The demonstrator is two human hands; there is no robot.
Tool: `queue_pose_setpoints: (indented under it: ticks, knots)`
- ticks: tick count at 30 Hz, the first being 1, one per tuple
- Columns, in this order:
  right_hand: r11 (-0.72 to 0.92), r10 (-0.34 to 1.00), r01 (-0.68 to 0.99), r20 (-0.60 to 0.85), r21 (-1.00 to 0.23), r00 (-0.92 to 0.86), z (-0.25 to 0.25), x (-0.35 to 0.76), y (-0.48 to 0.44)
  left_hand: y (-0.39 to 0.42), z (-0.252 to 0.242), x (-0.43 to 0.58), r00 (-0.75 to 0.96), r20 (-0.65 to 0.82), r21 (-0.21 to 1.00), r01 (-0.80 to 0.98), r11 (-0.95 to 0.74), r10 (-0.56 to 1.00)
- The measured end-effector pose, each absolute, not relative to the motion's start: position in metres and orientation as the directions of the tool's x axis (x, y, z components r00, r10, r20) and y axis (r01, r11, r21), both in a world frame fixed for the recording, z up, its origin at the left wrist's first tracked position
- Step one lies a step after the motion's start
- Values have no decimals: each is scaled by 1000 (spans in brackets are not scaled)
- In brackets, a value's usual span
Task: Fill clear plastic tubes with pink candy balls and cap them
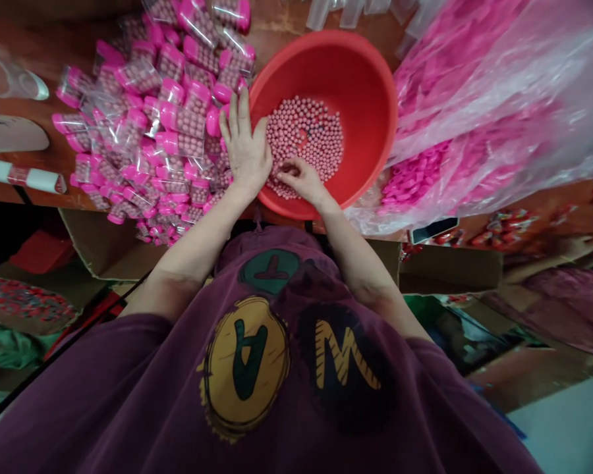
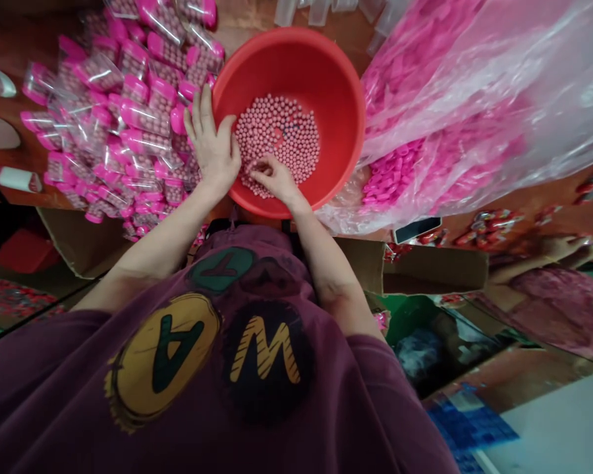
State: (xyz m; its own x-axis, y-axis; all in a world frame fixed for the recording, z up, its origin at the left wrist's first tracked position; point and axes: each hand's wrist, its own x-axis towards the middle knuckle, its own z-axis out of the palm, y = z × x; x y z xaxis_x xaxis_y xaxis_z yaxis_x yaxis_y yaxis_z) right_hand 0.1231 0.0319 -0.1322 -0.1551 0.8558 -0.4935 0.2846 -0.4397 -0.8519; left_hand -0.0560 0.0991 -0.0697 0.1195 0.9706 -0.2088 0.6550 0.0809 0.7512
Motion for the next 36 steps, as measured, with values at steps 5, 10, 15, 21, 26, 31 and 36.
queue_pose_setpoints:
  ticks: [5,10,15,21,26,31,36]
  knots:
    - [-562,825,-106,-548,-820,-135,-100,145,22,82,-56,-56,213,-221,807,587,56,952]
    - [-601,798,-249,-588,-760,-133,-66,152,18,41,-48,-30,376,-215,873,487,5,901]
    - [-549,836,-211,-524,-809,-163,-45,160,10,29,-50,-13,327,-214,948,297,115,920]
    - [-303,951,43,-305,-952,-58,-13,191,8,36,-24,-18,440,-318,944,66,323,840]
    - [8,969,324,-73,-946,-238,28,205,16,42,-2,-7,454,-403,893,5,451,794]
    - [221,924,461,34,-860,-381,48,205,21,44,23,1,459,-463,814,-117,568,758]
    - [280,898,442,70,-852,-435,55,202,25,43,43,5,386,-533,748,-202,633,753]
